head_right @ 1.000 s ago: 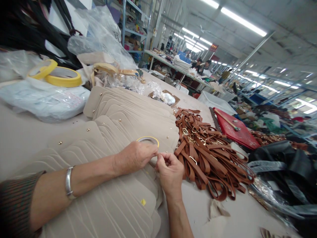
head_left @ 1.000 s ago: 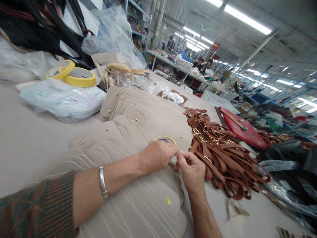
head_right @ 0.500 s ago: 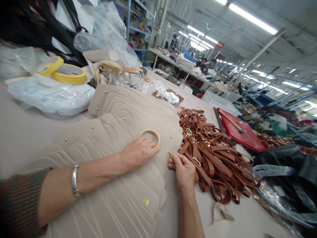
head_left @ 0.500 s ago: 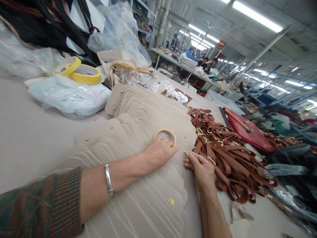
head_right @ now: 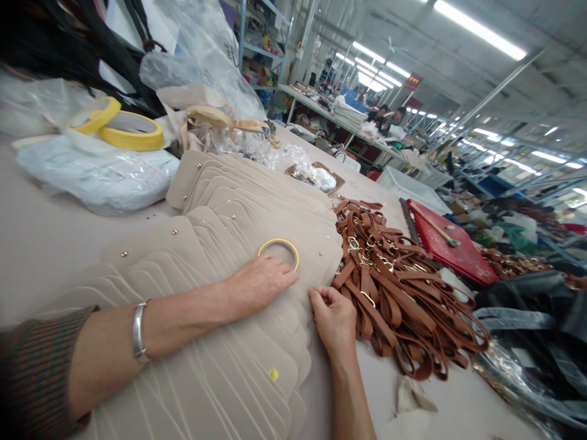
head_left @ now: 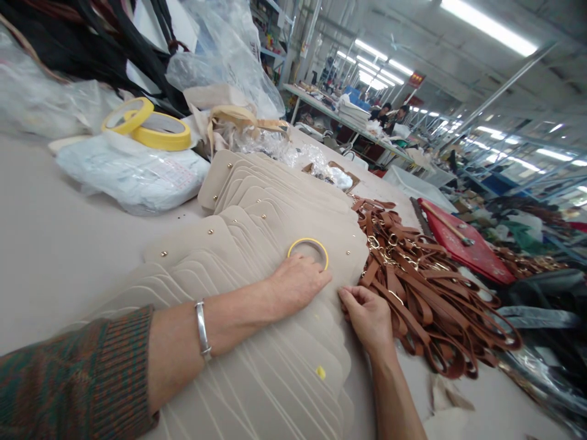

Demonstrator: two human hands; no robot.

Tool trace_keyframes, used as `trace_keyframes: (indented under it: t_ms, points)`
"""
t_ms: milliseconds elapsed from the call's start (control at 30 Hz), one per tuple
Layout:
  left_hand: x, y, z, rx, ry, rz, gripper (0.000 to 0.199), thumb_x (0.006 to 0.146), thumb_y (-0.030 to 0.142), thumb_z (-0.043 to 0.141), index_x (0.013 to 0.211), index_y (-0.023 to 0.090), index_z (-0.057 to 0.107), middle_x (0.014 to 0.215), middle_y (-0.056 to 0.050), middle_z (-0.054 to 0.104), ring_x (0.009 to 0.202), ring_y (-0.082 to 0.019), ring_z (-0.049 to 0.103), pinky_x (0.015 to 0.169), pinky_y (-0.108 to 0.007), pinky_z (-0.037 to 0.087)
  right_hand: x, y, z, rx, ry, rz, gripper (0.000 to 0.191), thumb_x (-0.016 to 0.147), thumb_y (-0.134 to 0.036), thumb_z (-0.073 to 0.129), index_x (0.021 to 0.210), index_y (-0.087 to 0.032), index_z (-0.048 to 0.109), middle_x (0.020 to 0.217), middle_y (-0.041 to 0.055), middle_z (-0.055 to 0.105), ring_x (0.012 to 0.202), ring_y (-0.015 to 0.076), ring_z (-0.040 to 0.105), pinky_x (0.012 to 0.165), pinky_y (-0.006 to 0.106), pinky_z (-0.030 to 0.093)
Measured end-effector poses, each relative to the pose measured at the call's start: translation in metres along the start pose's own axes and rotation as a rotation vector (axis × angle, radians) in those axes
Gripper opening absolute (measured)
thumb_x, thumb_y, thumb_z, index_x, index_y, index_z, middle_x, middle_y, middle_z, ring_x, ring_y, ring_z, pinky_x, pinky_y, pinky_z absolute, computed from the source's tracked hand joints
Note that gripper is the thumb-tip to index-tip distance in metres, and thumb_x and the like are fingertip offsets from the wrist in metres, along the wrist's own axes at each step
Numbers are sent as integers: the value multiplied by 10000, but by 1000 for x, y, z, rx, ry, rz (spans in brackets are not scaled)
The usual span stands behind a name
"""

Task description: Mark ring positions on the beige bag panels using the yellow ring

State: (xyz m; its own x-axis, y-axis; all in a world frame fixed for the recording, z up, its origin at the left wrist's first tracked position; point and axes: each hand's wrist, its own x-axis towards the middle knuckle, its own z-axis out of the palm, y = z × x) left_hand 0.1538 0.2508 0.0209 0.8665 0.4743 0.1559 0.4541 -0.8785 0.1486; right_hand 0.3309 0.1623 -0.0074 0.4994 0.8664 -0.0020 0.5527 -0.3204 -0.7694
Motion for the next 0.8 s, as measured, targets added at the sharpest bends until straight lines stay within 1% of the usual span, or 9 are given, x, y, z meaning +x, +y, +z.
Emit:
trace_keyframes:
  t_ms: [67, 133, 267, 333, 433, 533, 667, 733, 800]
  points:
    - [0, 0, 1, -11, 2, 4, 80, 913, 142, 495, 882, 162, 566, 863, -67, 643, 838, -233, 589, 725, -367, 428, 1, -2, 1, -133, 31, -73, 343, 743, -473, 596, 733, -150, 709, 580, 40, 649, 497, 148, 552, 461, 241, 420]
    - [-1, 0, 1, -14, 11, 12, 84, 914, 138, 492, 872, 160, 561, 856, -67, 640, 840, -232, 586, 724, -365, 421, 2, -3, 1, -198, 49, -107, 321, 738, -465, 594, 778, -166, 702, 568, 35, 651, 508, 167, 575, 480, 256, 426]
    - [-1, -1, 1, -1, 16, 4, 78, 909, 134, 499, 862, 159, 555, 852, -69, 636, 850, -235, 581, 722, -363, 415, 0, 1, -5, -153, 88, 17, 457, 708, -515, 643, 987, -154, 644, 513, -6, 617, 469, 183, 581, 462, 268, 437]
    - [0, -2, 0, 3, 17, 8, 70, 906, 132, 504, 865, 159, 554, 855, -67, 635, 852, -236, 578, 727, -366, 415, -4, 5, -8, -65, 39, 63, 453, 733, -559, 614, 930, -153, 656, 543, 7, 630, 476, 176, 579, 460, 265, 443]
    - [0, -3, 1, 17, 32, 34, 62, 899, 125, 505, 875, 160, 550, 858, -62, 634, 858, -242, 571, 736, -374, 416, -8, 6, -8, -79, -4, -21, 412, 753, -561, 591, 807, -167, 702, 599, 28, 661, 530, 175, 587, 527, 273, 458]
    - [0, -4, 2, 29, 47, 46, 67, 895, 121, 499, 873, 162, 547, 852, -59, 633, 856, -239, 566, 749, -373, 413, -10, 1, -3, -222, 79, -113, 365, 775, -523, 573, 758, -191, 724, 653, 34, 696, 575, 183, 606, 599, 279, 452]
    - [-1, -4, -2, 26, 54, 64, 81, 892, 108, 483, 871, 160, 542, 851, -62, 634, 835, -233, 563, 766, -373, 417, -8, -6, 4, -300, 140, -153, 327, 803, -474, 544, 754, -201, 718, 649, 23, 698, 563, 171, 605, 605, 263, 440]
    - [-2, -5, -6, 7, 71, 72, 93, 892, 97, 469, 871, 155, 539, 863, -66, 632, 829, -231, 564, 761, -364, 427, -8, -8, 4, -308, 107, -174, 310, 808, -454, 548, 747, -201, 717, 655, 16, 696, 576, 164, 605, 607, 252, 433]
    - [-3, -7, -9, -37, 112, 76, 108, 894, 82, 452, 893, 152, 535, 888, -66, 628, 831, -216, 570, 749, -337, 440, -9, -9, -1, -290, 21, -190, 303, 813, -443, 555, 739, -201, 721, 676, 6, 696, 607, 160, 610, 610, 241, 425]
